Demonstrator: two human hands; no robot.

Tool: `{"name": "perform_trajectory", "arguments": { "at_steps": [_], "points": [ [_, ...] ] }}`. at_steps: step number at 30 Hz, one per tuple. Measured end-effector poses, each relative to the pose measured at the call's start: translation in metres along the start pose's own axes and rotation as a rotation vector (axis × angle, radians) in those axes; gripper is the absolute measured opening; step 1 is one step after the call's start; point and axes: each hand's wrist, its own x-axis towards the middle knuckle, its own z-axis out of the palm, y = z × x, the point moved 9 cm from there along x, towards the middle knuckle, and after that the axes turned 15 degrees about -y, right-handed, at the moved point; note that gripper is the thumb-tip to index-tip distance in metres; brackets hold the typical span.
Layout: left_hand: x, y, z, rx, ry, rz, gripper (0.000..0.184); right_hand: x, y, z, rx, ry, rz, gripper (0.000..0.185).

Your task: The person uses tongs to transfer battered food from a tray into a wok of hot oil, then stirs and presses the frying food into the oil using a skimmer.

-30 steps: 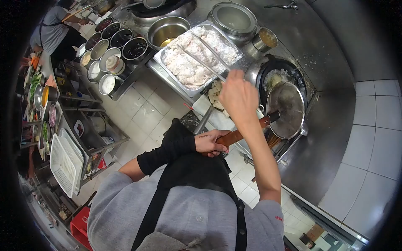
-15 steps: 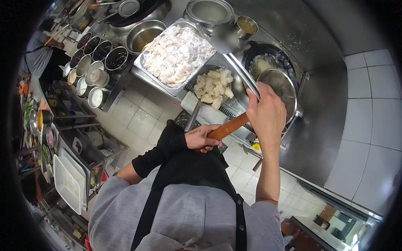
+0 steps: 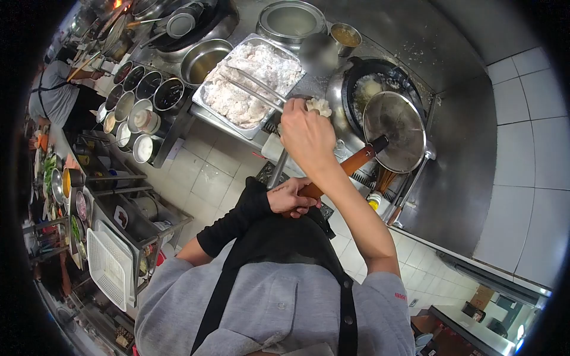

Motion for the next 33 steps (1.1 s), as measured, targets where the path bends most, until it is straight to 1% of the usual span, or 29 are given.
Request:
{"name": "perform_trajectory", "arguments": {
  "at_steps": [3,4,6,7,8,9,10,13,16,19,22,25,28,31,33],
  "points": [
    [0.0,-0.002,-0.003,0.014,-0.018,0.01,0.039,-0.024,0.004,-0.013,0.04,0.024,0.03,0.021],
    [0.002,-0.002,-0.003,-0.028,-0.022,0.031,0.041,-0.033,0.011,-0.016,0.076,0.013,0.051,0.022],
    [0.002,0.002,0.0,-0.011,-0.008,0.025,0.044,-0.049,0.024,-0.024,0.152,-0.005,0.092,0.024],
    [0.002,0.005,0.0,-0.003,0.005,0.022,0.046,-0.059,0.033,-0.03,0.167,0.006,0.139,0.026],
    [0.004,0.0,-0.003,-0.027,0.0,0.012,0.052,-0.07,0.044,-0.035,0.185,0.015,0.182,0.027],
    [0.004,0.0,-0.002,-0.013,-0.001,0.005,0.053,-0.08,0.056,-0.039,0.205,0.024,0.221,0.029],
    [0.004,0.001,-0.002,0.002,0.001,0.001,0.054,-0.09,0.07,-0.042,0.238,0.046,0.284,0.029],
    [0.006,0.001,0.001,0.028,-0.004,-0.019,0.056,-0.117,0.108,-0.058,0.188,0.201,0.355,0.022],
    [0.01,0.0,0.004,0.045,-0.035,-0.032,0.057,-0.127,0.155,-0.059,0.131,0.127,0.538,0.021],
    [0.012,-0.001,0.008,0.042,-0.052,-0.04,0.056,-0.118,0.205,-0.046,0.032,-0.025,0.676,0.024],
    [0.014,-0.003,0.01,0.059,-0.059,-0.054,0.055,-0.094,0.245,-0.027,-0.072,-0.1,0.65,0.021],
    [0.015,-0.004,0.013,0.028,-0.071,-0.049,0.055,-0.06,0.266,-0.014,-0.172,-0.099,0.559,0.017],
    [0.015,-0.01,0.01,0.032,-0.075,-0.053,0.056,-0.031,0.269,-0.007,-0.205,-0.321,0.572,0.015],
    [0.014,-0.014,0.005,0.013,-0.084,-0.033,0.059,-0.031,0.236,-0.035,-0.278,-0.21,0.486,0.015],
    [0.01,-0.015,0.003,-0.016,-0.072,-0.004,0.061,-0.042,0.197,-0.058,-0.307,-0.018,0.353,0.013]
  ]
}}
